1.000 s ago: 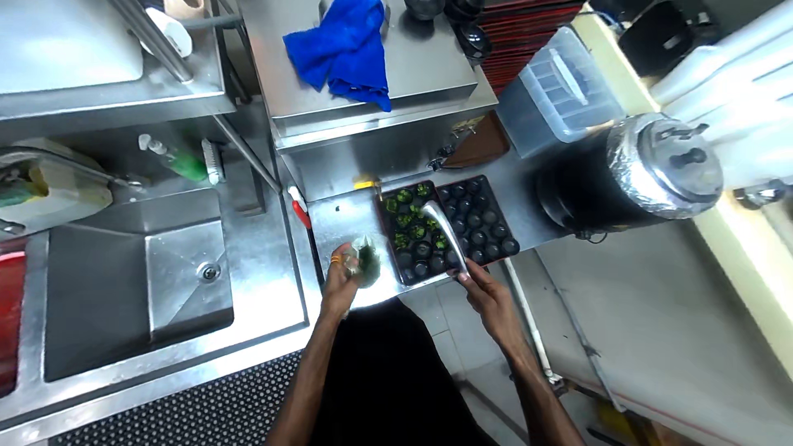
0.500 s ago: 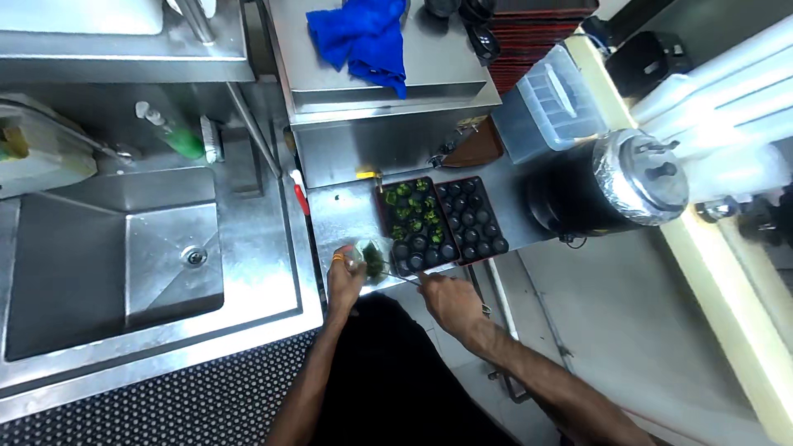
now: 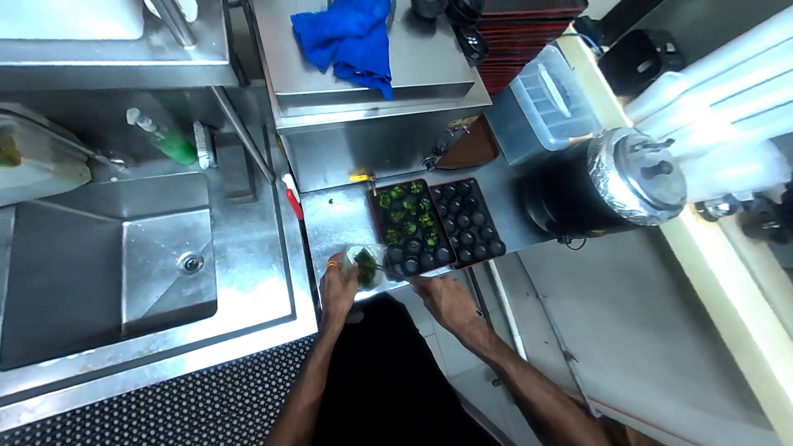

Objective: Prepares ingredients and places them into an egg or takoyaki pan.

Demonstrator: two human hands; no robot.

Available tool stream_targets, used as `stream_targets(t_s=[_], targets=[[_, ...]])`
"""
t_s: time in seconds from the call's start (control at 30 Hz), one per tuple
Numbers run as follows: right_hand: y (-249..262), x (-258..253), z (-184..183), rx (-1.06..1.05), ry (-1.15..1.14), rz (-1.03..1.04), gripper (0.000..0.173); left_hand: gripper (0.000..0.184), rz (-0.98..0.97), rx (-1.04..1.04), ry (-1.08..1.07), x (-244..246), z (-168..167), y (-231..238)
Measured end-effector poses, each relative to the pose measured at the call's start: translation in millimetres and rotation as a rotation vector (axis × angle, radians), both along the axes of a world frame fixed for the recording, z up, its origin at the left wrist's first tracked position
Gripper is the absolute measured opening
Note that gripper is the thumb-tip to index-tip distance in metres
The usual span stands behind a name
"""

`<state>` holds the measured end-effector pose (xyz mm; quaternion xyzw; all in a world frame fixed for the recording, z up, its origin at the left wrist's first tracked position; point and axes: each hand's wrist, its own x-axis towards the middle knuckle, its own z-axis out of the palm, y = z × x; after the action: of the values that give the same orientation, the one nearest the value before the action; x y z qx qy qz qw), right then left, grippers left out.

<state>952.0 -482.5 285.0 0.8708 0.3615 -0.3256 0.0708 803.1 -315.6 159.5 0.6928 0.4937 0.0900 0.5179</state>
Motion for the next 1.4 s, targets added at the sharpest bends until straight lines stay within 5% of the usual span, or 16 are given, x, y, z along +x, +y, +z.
stream_targets(t_s=[0.1, 0.37, 0.47, 0.6, 0.67, 1.13, 1.4], targets=[[-23.5, 23.9, -5.0, 0.242, 0.126, -0.082, 0.033, 0.030, -0.011, 0.090, -0.092, 13.1, 3.1, 10.1], [-78.3, 104.6, -4.0, 0.582, 0.472, -0.374, 0.028, 0.029, 0.011, 0.217, -0.239, 52.2, 0.0, 26.5], [-94.0, 139.6, -24.7, 0.447, 0.335, -0.393, 0.028, 0.035, 0.055, 0.249, -0.236, 59.3, 1.7, 26.5], [-92.4, 162.9, -62.1, 0.164, 0.189, -0.323, 0.030, 0.092, 0.117, 0.136, -0.158, 65.0, 15.1, 18.9], [-86.0, 163.2, -71.6, 0.062, 0.166, -0.261, 0.030, 0.103, 0.127, 0.165, -0.101, 66.1, 22.1, 14.0], [-85.3, 128.8, -48.6, 0.004, -0.023, -0.293, 0.035, 0.073, 0.163, 0.288, -0.112, 77.8, 20.3, 32.5], [-75.9, 104.9, -71.4, 0.035, -0.033, -0.391, 0.034, 0.071, 0.104, 0.253, -0.140, 61.4, 17.8, 36.4]])
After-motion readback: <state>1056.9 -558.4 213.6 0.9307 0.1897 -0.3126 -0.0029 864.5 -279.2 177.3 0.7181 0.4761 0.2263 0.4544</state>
